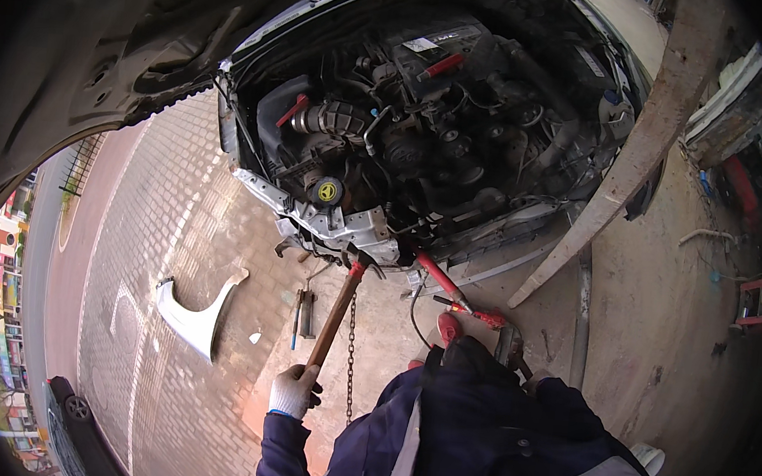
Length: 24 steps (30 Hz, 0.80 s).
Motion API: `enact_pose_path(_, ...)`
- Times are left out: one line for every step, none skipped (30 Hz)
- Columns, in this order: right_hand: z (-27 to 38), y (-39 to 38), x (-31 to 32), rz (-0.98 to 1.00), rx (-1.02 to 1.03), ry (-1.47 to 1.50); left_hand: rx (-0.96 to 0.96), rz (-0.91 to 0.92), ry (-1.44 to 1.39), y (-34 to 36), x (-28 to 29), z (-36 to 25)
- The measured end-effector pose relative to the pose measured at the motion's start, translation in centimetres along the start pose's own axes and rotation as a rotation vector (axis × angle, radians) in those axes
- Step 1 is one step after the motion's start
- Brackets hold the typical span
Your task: The person uses a hammer and a long metal bar to repeatedly strike and pry a bent front frame rail on a car with its hood open. After several strikes, the person removes the bent rail and installs a replacement rail into the front of the vehicle.
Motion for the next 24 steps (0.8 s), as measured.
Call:
enact_pose_path(-1.8, 0.1, -1.0, 0.014, -0.081, -0.016, 0.01, 0.031, -0.019, 0.4, -0.5, 0.3)
enact_pose_path(-3.7, 0.1, -2.1, 0.058, -0.142, 0.059, 0.012, 0.051, -0.034, 0.8, -1.1, 0.6)
enact_pose_path(-5.3, 0.2, -3.3, 0.083, -0.181, 0.112, 0.012, 0.081, -0.073, 1.1, -1.8, 0.9)
enact_pose_path(-6.9, 0.3, -4.5, 0.104, -0.243, 0.168, 0.015, 0.112, -0.106, 1.4, -2.5, 1.1)
enact_pose_path(-8.4, 0.5, -5.3, 0.123, -0.244, 0.207, 0.024, 0.145, -0.1, 1.6, -3.2, 1.3)
enact_pose_path(-9.7, 0.6, -6.0, 0.137, -0.286, 0.225, 0.036, 0.169, -0.095, 1.8, -3.8, 1.4)
enact_pose_path(-10.9, 0.7, -6.2, 0.125, -0.256, 0.248, 0.042, 0.178, -0.099, 2.0, -4.2, 1.2)
enact_pose_path(-11.8, 0.7, -6.4, 0.114, -0.272, 0.241, 0.037, 0.203, -0.108, 2.1, -4.7, 1.0)
enact_pose_path(-12.6, 0.6, -6.2, 0.111, -0.307, 0.316, 0.023, 0.222, -0.088, 2.1, -4.9, 0.7)
enact_pose_path(-13.0, 0.5, -5.9, 0.075, -0.252, 0.215, 0.017, 0.228, -0.064, 2.1, -5.2, 0.4)
enact_pose_path(-13.4, 0.3, -5.3, 0.028, -0.222, 0.116, 0.022, 0.238, -0.047, 1.9, -5.2, 0.0)
enact_pose_path(-13.8, 0.1, -4.6, -0.032, -0.218, 0.011, 0.021, 0.25, -0.025, 1.9, -5.4, -0.6)
enact_pose_path(-14.0, -0.2, -4.0, -0.096, -0.248, -0.075, 0.009, 0.269, -0.031, 1.6, -5.6, -1.2)
enact_pose_path(-14.2, -0.4, -3.2, -0.146, -0.242, -0.06, 0.017, 0.275, -0.015, 1.3, -5.8, -1.7)
enact_pose_path(-14.2, -0.5, -2.7, -0.2, -0.26, -0.06, 0.001, 0.275, -0.004, 0.9, -5.8, -2.1)
enact_pose_path(-14.2, -0.7, -2.1, -0.232, -0.283, -0.042, -0.027, 0.279, 0.009, 0.5, -6.1, -2.5)
enact_pose_path(-14.0, -0.5, -1.3, -0.226, -0.29, -0.032, -0.016, 0.28, -0.012, 0.2, -6.6, -2.7)
enact_pose_path(-13.4, -0.3, -0.7, -0.286, -0.267, -0.005, -0.012, 0.285, -0.029, -0.1, -7.0, -2.8)
enact_pose_path(-12.7, 0.0, 0.3, -0.305, -0.219, 0.003, -0.034, 0.291, -0.033, -0.4, -7.4, -2.8)
enact_pose_path(-11.3, 0.2, 1.1, -0.389, -0.168, 0.135, -0.04, 0.281, -0.035, -0.8, -7.7, -2.5)
enact_pose_path(-9.4, 0.5, 2.0, -0.439, -0.145, 0.246, -0.041, 0.289, -0.052, -1.0, -8.2, -2.2)
enact_pose_path(-7.2, 0.5, 3.3, -0.455, -0.024, 0.229, -0.028, 0.278, -0.076, -1.2, -8.6, -1.9)
enact_pose_path(-4.0, 0.7, 4.6, -0.409, 0.069, 0.2, -0.042, 0.307, -0.098, -1.6, -8.8, -1.5)
enact_pose_path(-0.7, 0.1, 5.6, -0.45, 0.189, 0.19, -0.053, 0.295, -0.069, -1.8, -9.0, -1.2)
Point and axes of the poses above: each hand's wrist, its own y-axis towards the middle knuckle, its own x-axis out of the back of the hand, z = x × y, the point moved 1 cm from there along y, towards the middle knuckle, and after that the axes turned 5 degrees about x, right-handed, at the moved point
